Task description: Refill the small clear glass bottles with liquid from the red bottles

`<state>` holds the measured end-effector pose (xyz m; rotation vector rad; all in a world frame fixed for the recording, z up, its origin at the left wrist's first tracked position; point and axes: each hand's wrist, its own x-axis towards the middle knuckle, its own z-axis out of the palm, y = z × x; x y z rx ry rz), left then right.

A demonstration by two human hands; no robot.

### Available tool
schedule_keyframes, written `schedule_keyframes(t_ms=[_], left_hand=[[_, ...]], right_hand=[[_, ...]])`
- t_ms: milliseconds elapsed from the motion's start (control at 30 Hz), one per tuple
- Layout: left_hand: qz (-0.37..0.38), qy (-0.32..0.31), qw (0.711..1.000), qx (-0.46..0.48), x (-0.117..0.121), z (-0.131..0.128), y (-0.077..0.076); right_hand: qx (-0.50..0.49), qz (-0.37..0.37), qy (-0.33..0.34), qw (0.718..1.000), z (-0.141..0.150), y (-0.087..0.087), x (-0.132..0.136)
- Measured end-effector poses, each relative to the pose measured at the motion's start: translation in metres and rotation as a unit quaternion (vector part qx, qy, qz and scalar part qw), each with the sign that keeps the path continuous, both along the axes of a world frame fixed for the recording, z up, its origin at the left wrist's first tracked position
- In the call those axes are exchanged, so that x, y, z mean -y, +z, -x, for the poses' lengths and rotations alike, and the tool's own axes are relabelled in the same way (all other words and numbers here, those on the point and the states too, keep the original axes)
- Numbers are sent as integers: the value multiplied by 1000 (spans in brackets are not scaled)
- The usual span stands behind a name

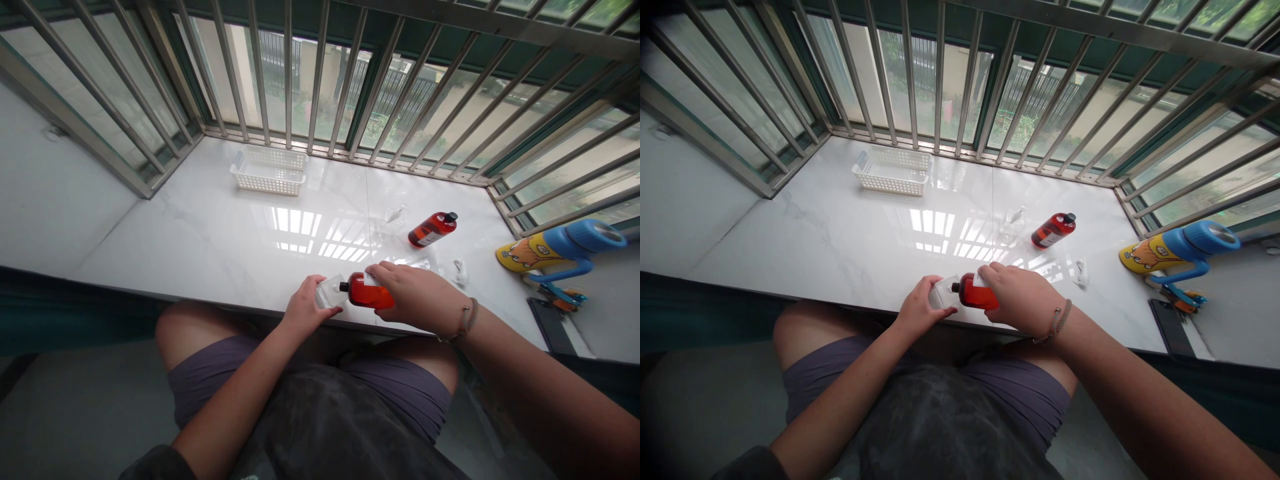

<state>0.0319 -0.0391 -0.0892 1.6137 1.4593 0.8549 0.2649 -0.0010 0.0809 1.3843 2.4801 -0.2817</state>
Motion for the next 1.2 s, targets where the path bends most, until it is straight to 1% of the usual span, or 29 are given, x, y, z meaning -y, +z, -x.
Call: schedule_keyframes(t_ms=[200, 533, 933, 1200], left_hand=[[7, 1, 1000, -2, 0, 0, 2], [-2, 1, 1000, 3, 0, -1, -2], [6, 1, 1000, -1, 0, -1, 1], [0, 2, 1000, -5, 0, 0, -2]], right_hand=[[6, 1, -2, 1000, 1, 1, 0], [7, -3, 1, 1000, 0, 1, 0], [11, -8, 7, 1000, 1, 2, 0], [9, -10, 5, 1000, 0, 1, 0]])
